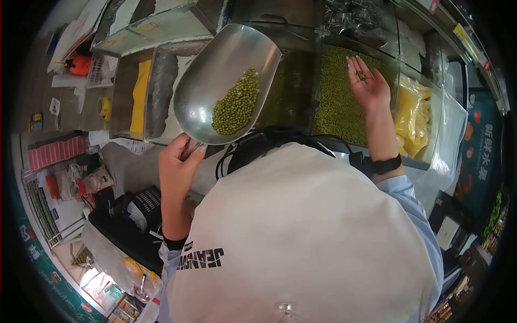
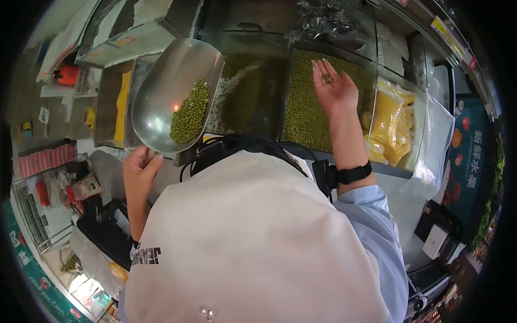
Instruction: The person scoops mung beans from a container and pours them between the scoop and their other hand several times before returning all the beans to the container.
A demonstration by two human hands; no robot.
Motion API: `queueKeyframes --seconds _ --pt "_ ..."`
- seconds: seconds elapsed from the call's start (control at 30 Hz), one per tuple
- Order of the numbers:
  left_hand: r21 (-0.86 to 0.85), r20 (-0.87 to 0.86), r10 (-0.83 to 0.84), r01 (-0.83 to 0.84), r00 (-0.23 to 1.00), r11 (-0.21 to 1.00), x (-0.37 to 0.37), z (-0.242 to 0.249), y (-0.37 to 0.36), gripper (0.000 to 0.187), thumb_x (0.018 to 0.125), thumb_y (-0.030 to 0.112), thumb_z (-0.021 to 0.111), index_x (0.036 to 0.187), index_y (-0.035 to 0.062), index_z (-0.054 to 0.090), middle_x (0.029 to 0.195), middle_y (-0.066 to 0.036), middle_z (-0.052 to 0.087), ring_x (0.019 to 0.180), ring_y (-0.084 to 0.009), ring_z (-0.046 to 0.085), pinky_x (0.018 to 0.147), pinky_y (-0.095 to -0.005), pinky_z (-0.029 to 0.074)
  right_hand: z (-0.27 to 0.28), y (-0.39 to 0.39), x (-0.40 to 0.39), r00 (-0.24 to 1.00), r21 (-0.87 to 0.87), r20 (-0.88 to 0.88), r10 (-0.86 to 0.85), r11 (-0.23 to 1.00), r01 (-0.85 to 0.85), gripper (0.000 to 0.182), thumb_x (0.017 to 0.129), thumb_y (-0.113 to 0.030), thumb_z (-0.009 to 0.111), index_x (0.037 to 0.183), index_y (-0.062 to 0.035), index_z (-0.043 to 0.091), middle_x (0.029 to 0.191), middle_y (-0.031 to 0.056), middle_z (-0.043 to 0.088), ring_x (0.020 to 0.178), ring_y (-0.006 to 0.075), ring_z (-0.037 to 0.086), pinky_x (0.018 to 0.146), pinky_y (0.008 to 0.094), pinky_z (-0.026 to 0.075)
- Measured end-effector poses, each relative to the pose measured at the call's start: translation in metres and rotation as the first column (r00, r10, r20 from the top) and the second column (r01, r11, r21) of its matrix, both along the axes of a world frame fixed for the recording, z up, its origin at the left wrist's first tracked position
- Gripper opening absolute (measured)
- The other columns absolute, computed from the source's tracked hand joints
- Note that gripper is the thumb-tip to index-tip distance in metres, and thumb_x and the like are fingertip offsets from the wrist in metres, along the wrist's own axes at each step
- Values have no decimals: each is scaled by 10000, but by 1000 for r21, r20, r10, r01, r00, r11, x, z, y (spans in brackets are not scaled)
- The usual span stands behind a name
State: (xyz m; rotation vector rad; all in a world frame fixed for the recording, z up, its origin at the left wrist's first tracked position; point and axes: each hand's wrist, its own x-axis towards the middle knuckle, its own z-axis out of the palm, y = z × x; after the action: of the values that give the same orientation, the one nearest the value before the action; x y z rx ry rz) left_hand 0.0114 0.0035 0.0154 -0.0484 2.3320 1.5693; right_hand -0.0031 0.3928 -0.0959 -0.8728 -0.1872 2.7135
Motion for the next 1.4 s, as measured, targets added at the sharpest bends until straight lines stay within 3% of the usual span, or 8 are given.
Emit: queueKeyframes --seconds 0.3,0.5,0.6,0.7,0.8,1.0,1.23,1.4 --pt "-36 -58 -69 67 996 997 -6 -5 1 272 765 49 633 1001 -73 576 722 33 524 637 -26 418 567 -171 344 0 15 14 990 82 120 -75 994 65 569 944 -290 236 1330 125 184 1424 251 158 1347 323 124 1105 391 119" --pt "-67 -75 -55 50 996 996 -4 -4 3 270 745 57 643 976 -68 579 680 27 514 619 -32 414 555 -182 348 7 14 14 930 297 368 16 946 -133 602 926 -373 264 1352 52 239 1458 199 128 1371 280 -22 1079 435 -102" --pt "-129 -107 -74 60 992 990 -5 -10 -3 271 722 56 647 958 -60 582 638 10 507 595 -39 410 539 -196 354 4 14 10 912 363 409 1 917 -164 622 908 -402 293 1364 19 252 1468 150 152 1376 227 -20 1074 399 -103" --pt "-244 -126 -116 83 985 966 -7 -4 -2 272 702 62 647 946 -41 588 600 -41 512 553 -67 425 525 -219 366 17 -9 -3 926 502 376 -27 846 -179 594 913 -381 296 1345 26 293 1442 160 227 1369 221 82 1093 402 -13" --pt "-412 -127 -219 149 967 899 -16 15 2 270 710 71 638 958 -24 589 622 -69 539 545 -98 459 530 -241 383 19 -30 -23 947 400 60 315 862 -312 559 921 -352 289 1328 31 322 1415 167 281 1341 232 202 1095 390 103" --pt "-600 -52 -368 265 928 755 -34 46 12 249 733 112 624 958 14 584 617 -92 503 545 -129 449 529 -271 376 31 -103 -58 702 335 -13 712 664 -668 523 925 -345 291 1271 33 396 1251 136 483 1156 224 440 994 367 298" --pt "-704 -35 -454 300 890 644 -41 68 12 254 726 140 628 953 32 586 603 -143 508 509 -239 465 521 -314 388 45 -138 -59 728 170 65 682 712 -682 344 930 -301 356 1100 -58 529 1085 38 572 1042 194 501 960 365 338" --pt "-732 -23 -501 327 865 598 -45 73 17 261 722 140 629 958 36 594 604 -157 518 512 -269 488 519 -330 395 48 -139 -57 744 216 90 662 716 -663 414 945 -302 277 1155 -9 480 1117 89 544 1039 221 493 950 373 342"
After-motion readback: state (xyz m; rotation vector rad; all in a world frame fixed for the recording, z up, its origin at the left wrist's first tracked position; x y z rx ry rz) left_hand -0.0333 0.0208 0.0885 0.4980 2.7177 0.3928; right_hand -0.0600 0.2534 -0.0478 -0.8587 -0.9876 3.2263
